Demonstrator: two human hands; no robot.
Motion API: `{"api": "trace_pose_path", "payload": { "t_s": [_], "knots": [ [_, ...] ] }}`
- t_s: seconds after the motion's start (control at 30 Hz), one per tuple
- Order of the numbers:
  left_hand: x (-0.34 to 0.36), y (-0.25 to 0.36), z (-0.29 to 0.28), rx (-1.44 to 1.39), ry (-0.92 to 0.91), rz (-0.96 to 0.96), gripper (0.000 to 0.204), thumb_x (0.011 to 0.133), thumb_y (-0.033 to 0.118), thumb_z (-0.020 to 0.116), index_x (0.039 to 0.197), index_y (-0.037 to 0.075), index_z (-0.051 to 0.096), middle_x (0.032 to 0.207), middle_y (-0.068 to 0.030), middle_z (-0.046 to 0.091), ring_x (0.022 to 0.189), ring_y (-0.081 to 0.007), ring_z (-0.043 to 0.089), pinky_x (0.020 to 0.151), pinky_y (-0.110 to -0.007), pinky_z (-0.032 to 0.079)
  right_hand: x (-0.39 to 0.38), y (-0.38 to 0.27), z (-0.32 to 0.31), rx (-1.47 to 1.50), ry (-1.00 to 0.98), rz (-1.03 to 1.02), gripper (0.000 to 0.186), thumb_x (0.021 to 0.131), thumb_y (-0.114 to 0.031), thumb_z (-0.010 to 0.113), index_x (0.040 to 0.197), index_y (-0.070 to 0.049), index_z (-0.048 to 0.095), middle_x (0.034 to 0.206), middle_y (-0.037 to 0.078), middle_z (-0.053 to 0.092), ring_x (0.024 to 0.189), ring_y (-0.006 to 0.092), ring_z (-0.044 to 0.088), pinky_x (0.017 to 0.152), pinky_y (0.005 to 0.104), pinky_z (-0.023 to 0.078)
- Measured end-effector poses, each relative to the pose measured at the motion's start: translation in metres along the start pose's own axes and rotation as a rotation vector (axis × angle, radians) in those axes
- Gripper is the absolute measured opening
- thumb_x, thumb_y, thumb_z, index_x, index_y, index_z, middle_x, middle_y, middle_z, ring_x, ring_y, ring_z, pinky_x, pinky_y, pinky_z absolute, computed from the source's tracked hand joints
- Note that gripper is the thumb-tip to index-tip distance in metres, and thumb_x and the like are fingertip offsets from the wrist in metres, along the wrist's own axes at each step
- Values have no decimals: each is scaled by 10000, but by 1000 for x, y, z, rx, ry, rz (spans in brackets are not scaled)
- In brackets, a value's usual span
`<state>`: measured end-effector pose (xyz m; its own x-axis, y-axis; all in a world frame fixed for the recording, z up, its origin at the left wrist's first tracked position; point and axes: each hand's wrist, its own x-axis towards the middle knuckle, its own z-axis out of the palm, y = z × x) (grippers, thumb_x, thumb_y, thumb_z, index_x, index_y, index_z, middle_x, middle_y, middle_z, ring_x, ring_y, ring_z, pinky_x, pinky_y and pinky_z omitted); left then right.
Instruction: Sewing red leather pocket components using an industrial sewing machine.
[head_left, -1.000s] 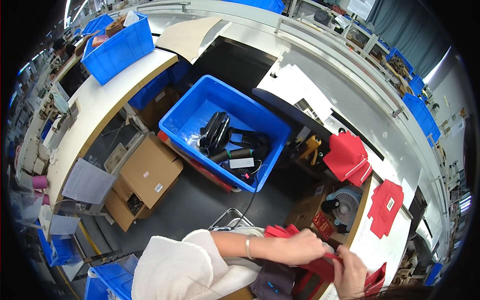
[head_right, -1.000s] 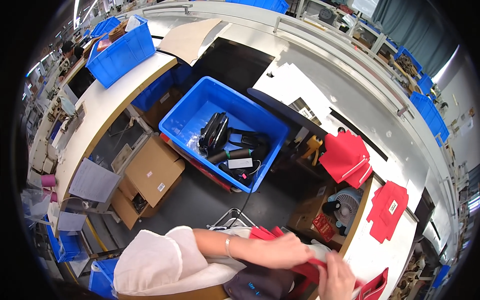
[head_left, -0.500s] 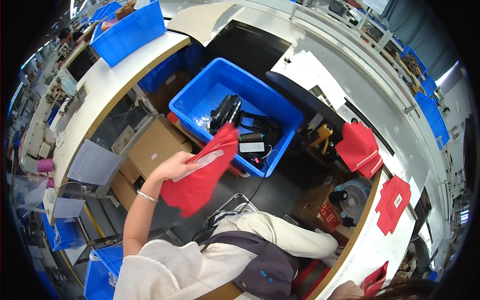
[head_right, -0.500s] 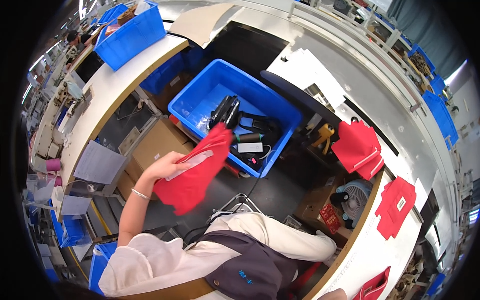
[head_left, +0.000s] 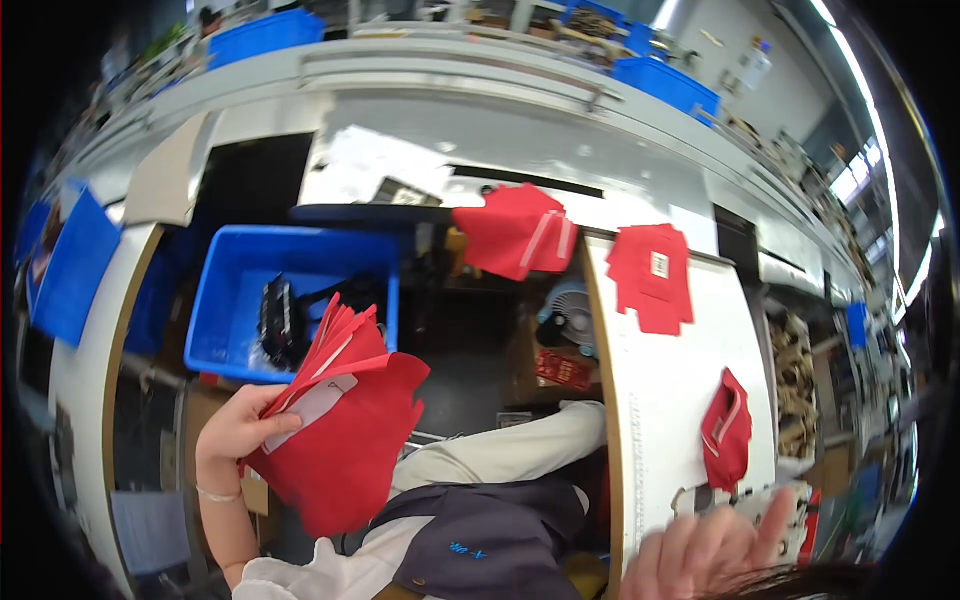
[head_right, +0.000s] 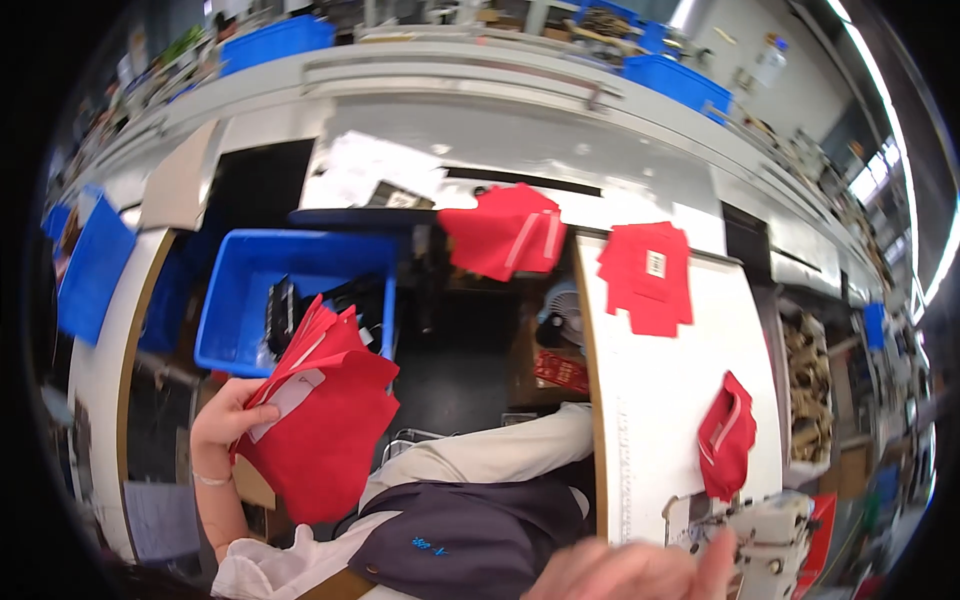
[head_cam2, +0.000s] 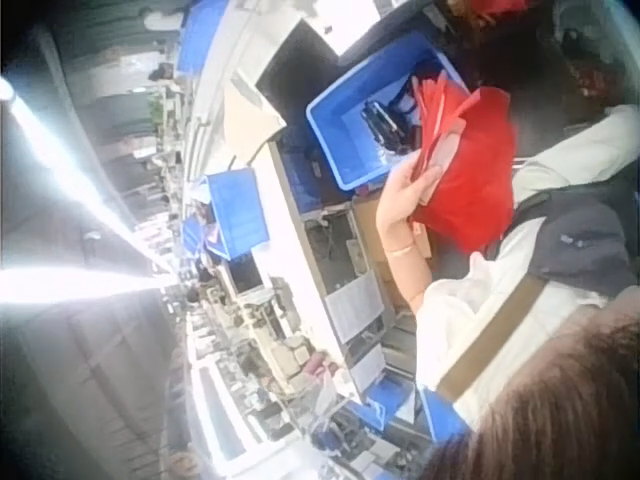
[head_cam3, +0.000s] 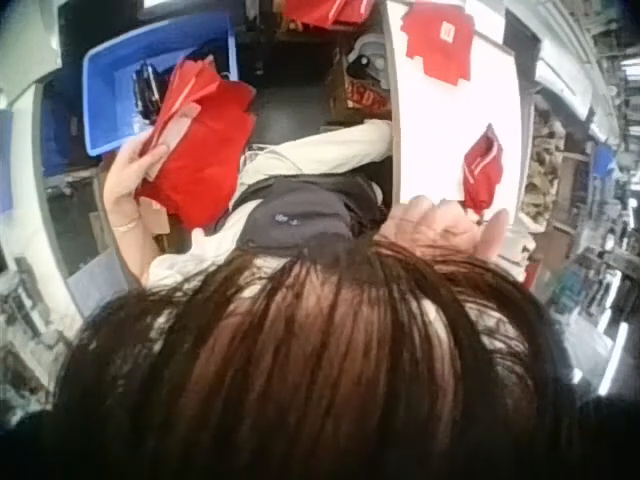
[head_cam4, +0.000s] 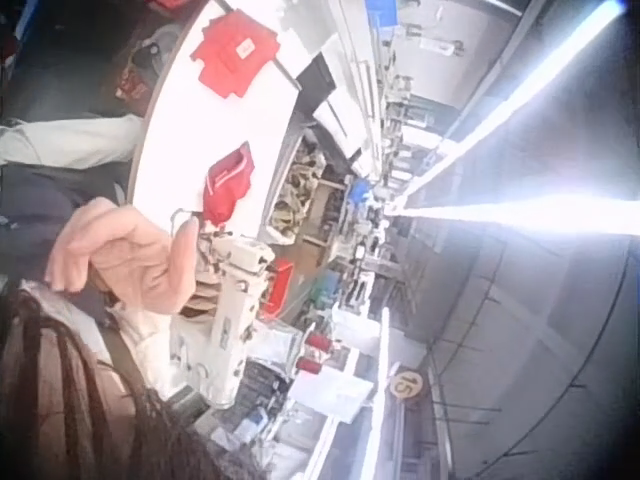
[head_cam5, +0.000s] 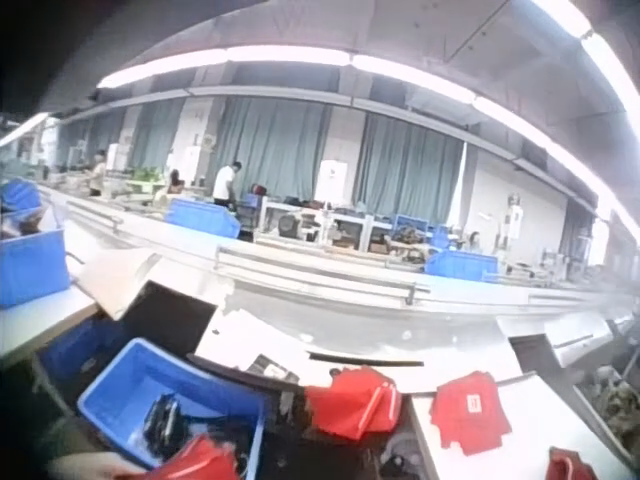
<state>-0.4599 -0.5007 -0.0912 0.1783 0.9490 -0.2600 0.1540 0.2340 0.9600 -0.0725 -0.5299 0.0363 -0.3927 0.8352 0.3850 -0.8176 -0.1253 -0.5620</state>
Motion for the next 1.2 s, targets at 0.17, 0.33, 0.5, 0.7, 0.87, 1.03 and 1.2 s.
{"api": "trace_pose_path", "payload": {
  "t_s": [0.17,0.33,0.5,0.7,0.87,1.03,1.2],
  "knots": [
    [48,66,71,574,-77,437,331,775,0,664,1101,-22,607,783,-128,663,625,-246,604,600,-283,461,-37,-30,-28,-581,331,36,320,961,-56,417,1257,57,460,1126,143,554,1045,255,560,935,388,441],
    [121,120,213,1045,-228,1269,391,688,52,614,1077,10,606,927,-112,641,796,-256,645,671,-340,527,-94,-34,-66,-1579,663,-185,373,851,-11,602,1208,34,503,1083,148,566,928,252,578,800,337,468],
    [180,30,333,914,-201,1647,437,719,104,576,1147,23,612,1102,-110,632,1022,-254,623,855,-376,518,-131,-3,-107,-2599,348,-341,321,722,-81,748,1028,-35,665,964,55,587,805,213,568,706,355,446],
    [193,-33,356,758,-363,1382,454,770,58,564,1222,20,579,1296,-127,560,1241,-305,507,1055,-436,394,-146,3,-178,-2451,577,-64,332,770,-149,723,1050,7,641,1059,119,589,1001,277,564,846,384,447],
    [191,-31,351,617,-319,1209,555,682,-30,620,1232,-5,552,1299,-148,544,1222,-322,510,1051,-456,388,-129,-1,-202,-2354,561,27,338,777,-193,720,1037,10,640,1037,118,591,962,286,566,850,391,459],
    [191,-30,346,547,-301,1133,607,637,-48,642,1234,-7,540,1317,-167,516,1218,-333,506,1040,-472,392,-126,5,-200,-2408,513,91,333,773,-207,719,1003,22,646,1022,136,616,926,279,586,798,379,487],
    [192,-30,345,561,-305,1142,604,632,-55,630,1227,-10,541,1315,-166,516,1213,-338,507,1036,-469,396,-127,16,-204,-2520,494,18,260,784,-141,684,972,36,649,1006,156,637,903,272,609,746,348,509]
  ]
}}
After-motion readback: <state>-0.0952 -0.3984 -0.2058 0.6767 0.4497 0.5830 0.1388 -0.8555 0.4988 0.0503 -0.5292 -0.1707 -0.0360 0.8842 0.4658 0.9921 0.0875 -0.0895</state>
